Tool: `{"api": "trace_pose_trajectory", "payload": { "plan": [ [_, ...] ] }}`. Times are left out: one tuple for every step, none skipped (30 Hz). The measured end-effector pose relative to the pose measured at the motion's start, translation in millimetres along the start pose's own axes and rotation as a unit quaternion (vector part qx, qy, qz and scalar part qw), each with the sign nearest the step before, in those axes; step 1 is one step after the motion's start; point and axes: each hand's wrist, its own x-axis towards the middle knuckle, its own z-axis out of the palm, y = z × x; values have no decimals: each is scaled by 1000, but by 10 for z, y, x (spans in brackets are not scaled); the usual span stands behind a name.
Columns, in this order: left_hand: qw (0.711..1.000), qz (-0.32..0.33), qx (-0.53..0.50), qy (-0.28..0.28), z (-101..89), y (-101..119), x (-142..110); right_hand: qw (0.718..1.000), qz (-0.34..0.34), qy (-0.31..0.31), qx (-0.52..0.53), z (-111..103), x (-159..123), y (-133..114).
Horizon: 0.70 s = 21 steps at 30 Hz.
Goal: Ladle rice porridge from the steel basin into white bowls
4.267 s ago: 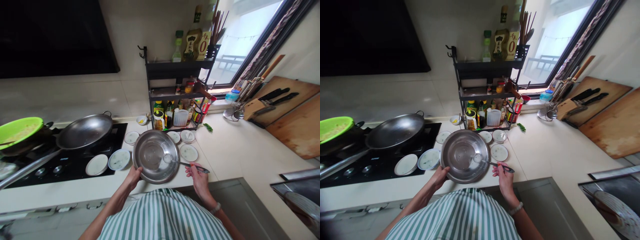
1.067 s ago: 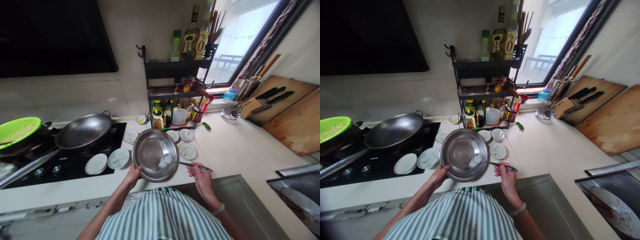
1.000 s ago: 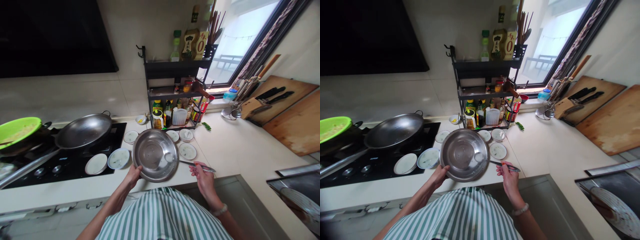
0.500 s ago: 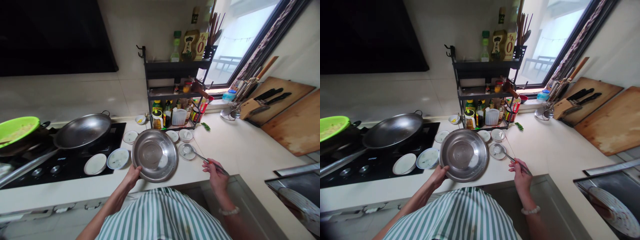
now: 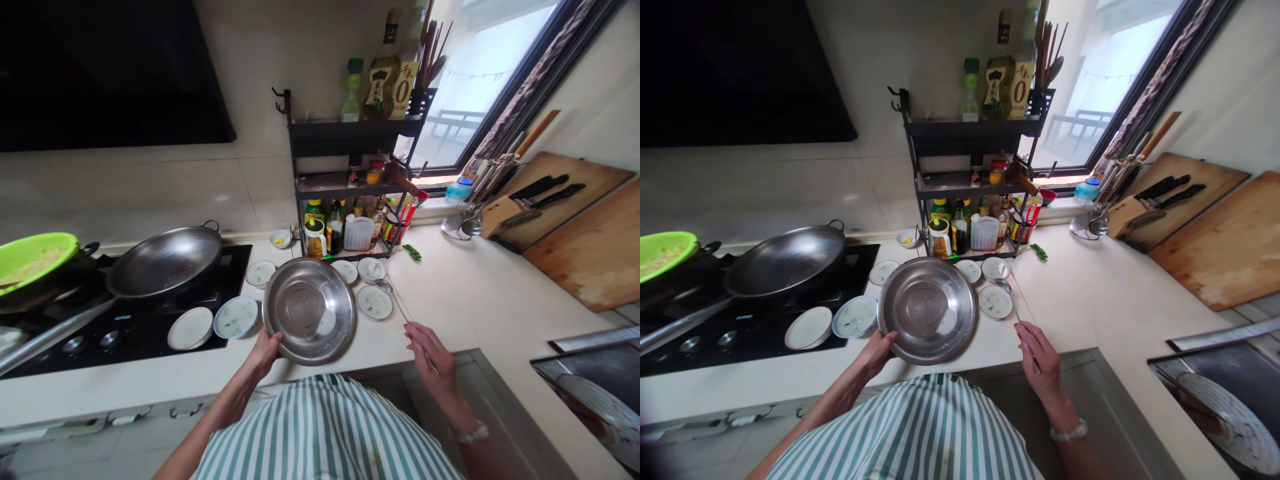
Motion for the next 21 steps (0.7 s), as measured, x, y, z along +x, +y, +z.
{"api": "trace_pose_trajectory", "payload": {
  "plan": [
    [1000, 2, -1, -1, 1, 2, -3, 1000, 1, 0, -3, 11, -9, 12],
    [1000, 4, -2, -1, 3, 5, -8, 1000, 7, 3, -5, 24, -15, 22],
    [1000, 5, -3, 0, 5, 9, -13, 1000, 17, 8, -3, 39, -18, 28],
    [1000, 6, -3, 2, 8, 13, -17, 999, 30, 19, 2, 55, -16, 30],
    [1000, 7, -2, 7, 11, 17, -21, 998, 47, 33, 10, 72, -11, 28],
    [1000, 6, 0, 11, 13, 19, -23, 996, 68, 51, 20, 91, -3, 21],
    [1000, 5, 1, 13, 13, 20, -22, 993, 91, 69, 32, 115, 5, 10],
    [1000, 3, 2, 13, 13, 20, -20, 989, 113, 87, 47, 144, 9, -4],
    [1000, 2, 2, 12, 12, 19, -17, 984, 134, 97, 64, 182, 8, -18],
    [1000, 0, 3, 11, 10, 17, -14, 980, 152, 96, 80, 229, 1, -34],
    [1000, -1, 4, 8, 9, 15, -11, 978, 165, 83, 94, 285, -15, -48],
    [1000, -1, 4, 6, 9, 14, -9, 977, 173, 62, 107, 349, -36, -61],
    [1000, -1, 5, 4, 10, 14, -10, 977, 174, 33, 118, 420, -61, -71],
    [1000, 0, 7, 4, 14, 15, -12, 977, 170, 1, 128, 494, -85, -80],
    [1000, 0, 8, 4, 20, 18, -18, 977, 162, -28, 138, 567, -105, -88],
    [1000, 0, 10, 7, 28, 24, -25, 976, 152, -48, 148, 635, -118, -94],
    [1000, 0, 11, 11, 37, 31, -34, 975, 142, -64, 157, 695, -124, -101],
    [1000, -1, 11, 17, 47, 40, -44, 974, 134, -75, 164, 746, -124, -107],
    [1000, -2, 11, 21, 57, 50, -54, 974, 129, -81, 171, 786, -120, -113],
    [1000, -3, 9, 23, 66, 60, -63, 972, 128, -86, 177, 817, -115, -117],
    [1000, -1, 7, 22, 74, 69, -70, 970, 135, -89, 181, 842, -114, -119]
  ]
}}
